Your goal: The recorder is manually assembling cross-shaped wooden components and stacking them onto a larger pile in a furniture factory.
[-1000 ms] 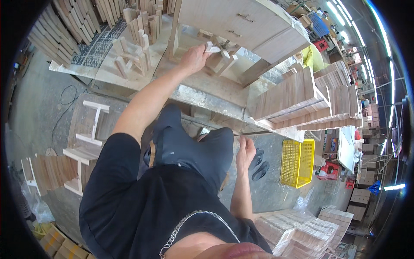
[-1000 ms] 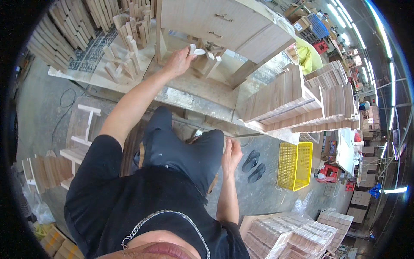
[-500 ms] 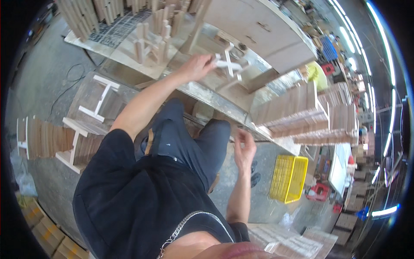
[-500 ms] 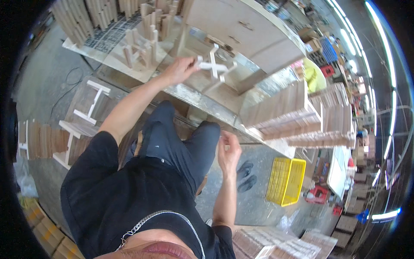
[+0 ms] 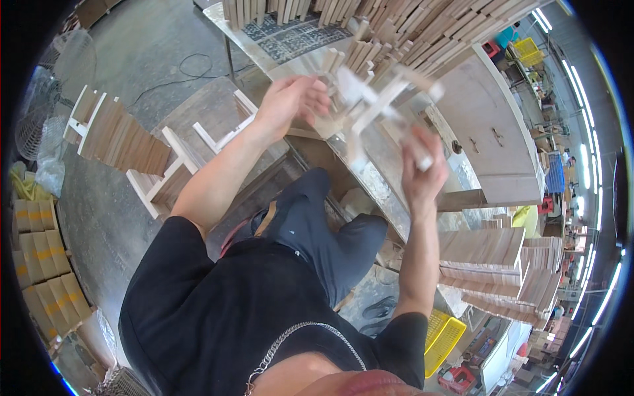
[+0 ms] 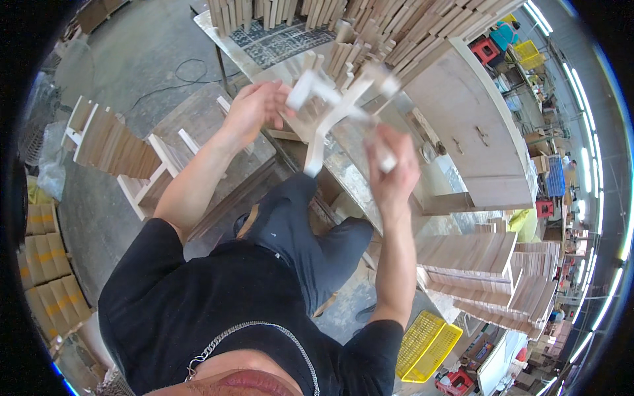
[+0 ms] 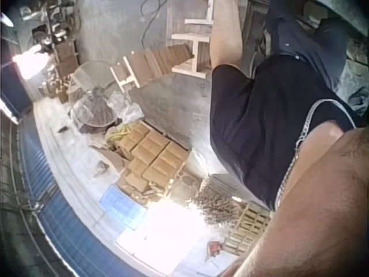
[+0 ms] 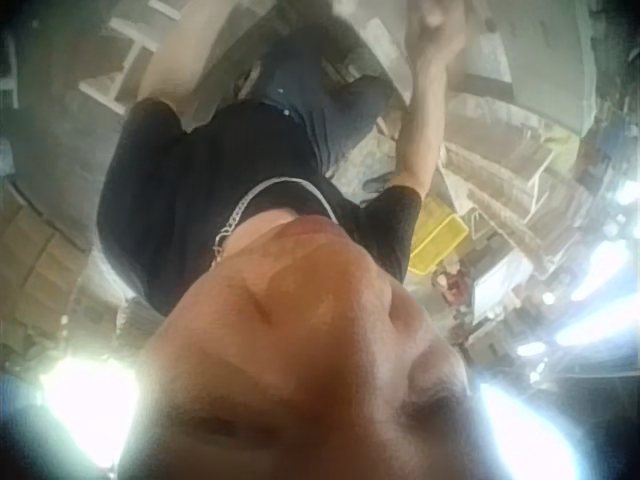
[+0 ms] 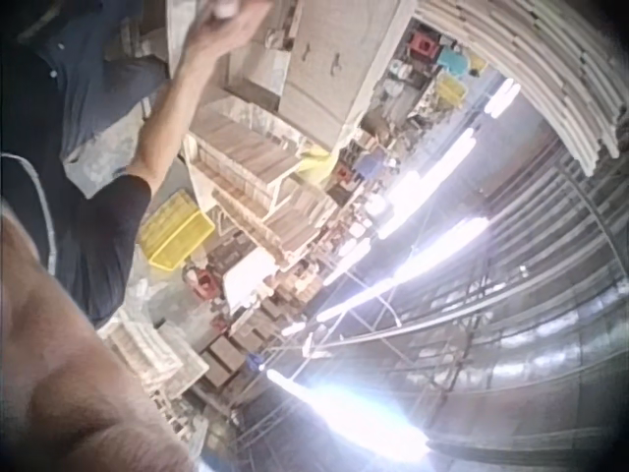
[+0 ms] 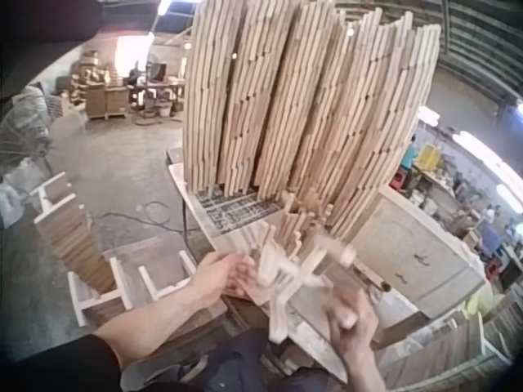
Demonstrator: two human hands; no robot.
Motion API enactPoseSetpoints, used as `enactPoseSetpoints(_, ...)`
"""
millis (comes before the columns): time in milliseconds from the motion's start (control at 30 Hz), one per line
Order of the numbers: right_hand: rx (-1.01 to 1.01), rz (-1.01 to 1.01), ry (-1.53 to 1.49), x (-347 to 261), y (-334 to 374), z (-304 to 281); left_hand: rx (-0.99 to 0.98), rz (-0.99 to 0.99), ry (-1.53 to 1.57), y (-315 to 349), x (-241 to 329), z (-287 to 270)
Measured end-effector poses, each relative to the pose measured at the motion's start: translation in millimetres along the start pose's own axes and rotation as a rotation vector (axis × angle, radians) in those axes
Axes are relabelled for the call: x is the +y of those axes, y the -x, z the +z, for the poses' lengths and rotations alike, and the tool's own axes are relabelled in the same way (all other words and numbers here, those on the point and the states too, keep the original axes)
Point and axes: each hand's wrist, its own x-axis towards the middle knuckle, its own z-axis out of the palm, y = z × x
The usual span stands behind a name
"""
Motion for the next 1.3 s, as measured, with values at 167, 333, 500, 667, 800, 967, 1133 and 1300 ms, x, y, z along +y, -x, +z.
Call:
enactPoseSetpoints(167,-0.102,0.335,-0.217,58,-90,53,0.345,0.424,-0.901,-25,-45,-35)
enactPoseSetpoints(333,-0.306,0.507,-0.272,98,-99,96,0.296,0.286,-1.053,-49,-51,-23)
enactPoseSetpoints(500,-0.368,0.574,-0.297,115,-81,125,0.265,0.278,-1.015,-67,-64,-19)
enactPoseSetpoints(667,-0.529,0.694,-0.234,121,-64,144,0.294,0.288,-1.017,-75,-70,-20)
enactPoseSetpoints(800,-0.522,0.860,-0.343,118,-45,152,0.321,0.302,-1.026,-81,-77,-23)
enactPoseSetpoints(967,-0.538,0.921,-0.200,123,-34,160,0.354,0.303,-1.048,-82,-76,-28)
enactPoseSetpoints(1133,-0.326,0.881,-0.292,106,-22,169,0.384,0.328,-1.090,-85,-82,-29)
enactPoseSetpoints(1300,-0.319,0.823,-0.269,103,-9,162,0.371,0.417,-1.092,-90,-86,-28)
